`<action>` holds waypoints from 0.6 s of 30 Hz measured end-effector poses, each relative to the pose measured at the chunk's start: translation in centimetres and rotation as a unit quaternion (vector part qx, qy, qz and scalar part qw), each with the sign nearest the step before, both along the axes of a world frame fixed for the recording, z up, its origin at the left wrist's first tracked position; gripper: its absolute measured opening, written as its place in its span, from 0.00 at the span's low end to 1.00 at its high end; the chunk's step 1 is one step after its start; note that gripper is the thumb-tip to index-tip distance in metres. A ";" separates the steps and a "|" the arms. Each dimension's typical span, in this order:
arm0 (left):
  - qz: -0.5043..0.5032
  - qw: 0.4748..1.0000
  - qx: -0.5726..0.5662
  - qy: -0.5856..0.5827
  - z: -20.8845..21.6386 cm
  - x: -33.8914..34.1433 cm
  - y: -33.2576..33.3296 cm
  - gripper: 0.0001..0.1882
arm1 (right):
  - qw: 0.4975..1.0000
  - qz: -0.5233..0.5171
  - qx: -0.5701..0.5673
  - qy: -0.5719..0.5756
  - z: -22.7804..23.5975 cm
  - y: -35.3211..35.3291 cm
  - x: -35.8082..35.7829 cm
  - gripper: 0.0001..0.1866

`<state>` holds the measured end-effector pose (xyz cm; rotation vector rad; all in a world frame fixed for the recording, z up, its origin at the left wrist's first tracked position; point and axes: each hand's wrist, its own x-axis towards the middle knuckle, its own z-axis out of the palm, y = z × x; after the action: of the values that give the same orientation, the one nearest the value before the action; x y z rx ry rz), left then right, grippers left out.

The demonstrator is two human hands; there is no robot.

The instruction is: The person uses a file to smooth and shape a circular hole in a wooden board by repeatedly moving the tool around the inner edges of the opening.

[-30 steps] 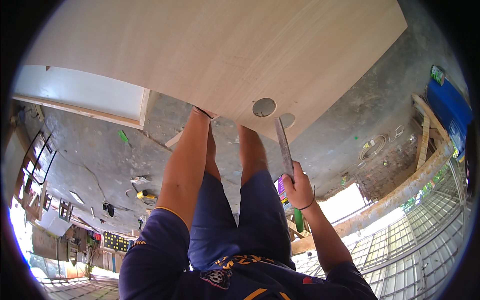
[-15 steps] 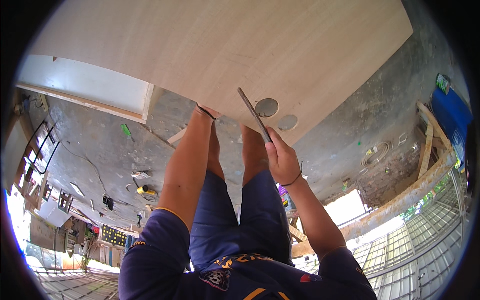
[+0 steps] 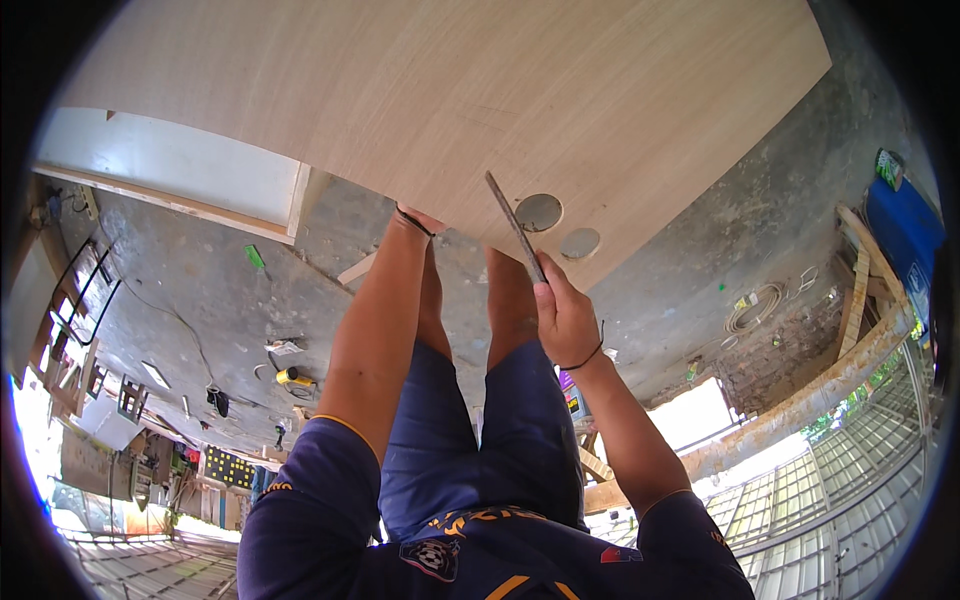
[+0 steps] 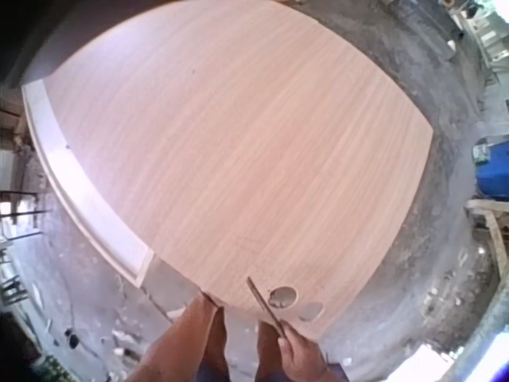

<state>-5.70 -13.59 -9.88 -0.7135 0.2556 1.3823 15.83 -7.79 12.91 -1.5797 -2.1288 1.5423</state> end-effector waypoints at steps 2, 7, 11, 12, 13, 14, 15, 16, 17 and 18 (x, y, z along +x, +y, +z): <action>-0.015 1.000 -0.018 0.008 0.2 0.0 0.1 0.32 | 0.995 -0.004 -0.083 -0.052 0.0 -0.1 -0.1 0.22; 0.029 0.993 0.104 -0.047 0.0 0.0 0.4 0.35 | 0.995 -0.021 -0.083 -0.045 0.0 -0.5 -0.4 0.21; 0.031 0.992 0.106 -0.053 -0.2 0.1 0.3 0.34 | 0.995 -0.021 -0.087 -0.052 -0.2 -0.6 -0.4 0.21; 0.033 0.992 0.108 -0.059 -0.2 0.1 0.3 0.34 | 0.992 -0.024 -0.102 -0.065 -0.2 -0.5 -0.4 0.21; 0.033 0.991 0.111 -0.067 -0.2 0.1 0.3 0.34 | 0.992 -0.018 -0.105 -0.062 -0.1 -0.5 -0.4 0.21; 0.028 0.992 0.106 -0.061 -0.2 0.0 0.4 0.34 | 0.993 -0.018 -0.102 -0.059 -0.1 -0.4 -0.4 0.21; 0.025 0.993 0.101 -0.055 -0.1 0.0 0.4 0.33 | 0.994 -0.019 -0.093 -0.053 -0.1 -0.4 -0.4 0.21; 0.028 0.990 0.124 -0.060 0.0 -0.1 0.4 0.33 | 0.995 -0.018 -0.091 -0.047 0.0 -0.3 -0.3 0.21; 0.027 0.992 0.106 -0.055 0.1 0.0 0.5 0.33 | 0.996 -0.021 -0.082 -0.039 0.1 -0.2 -0.3 0.21; 0.032 0.990 0.123 -0.061 0.2 0.1 0.6 0.33 | 0.997 -0.022 -0.071 -0.027 0.1 -0.2 -0.3 0.21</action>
<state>-5.63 -13.01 -9.68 -0.6013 -0.0350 1.3965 15.51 -7.95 13.02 -1.7196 -2.0371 1.6895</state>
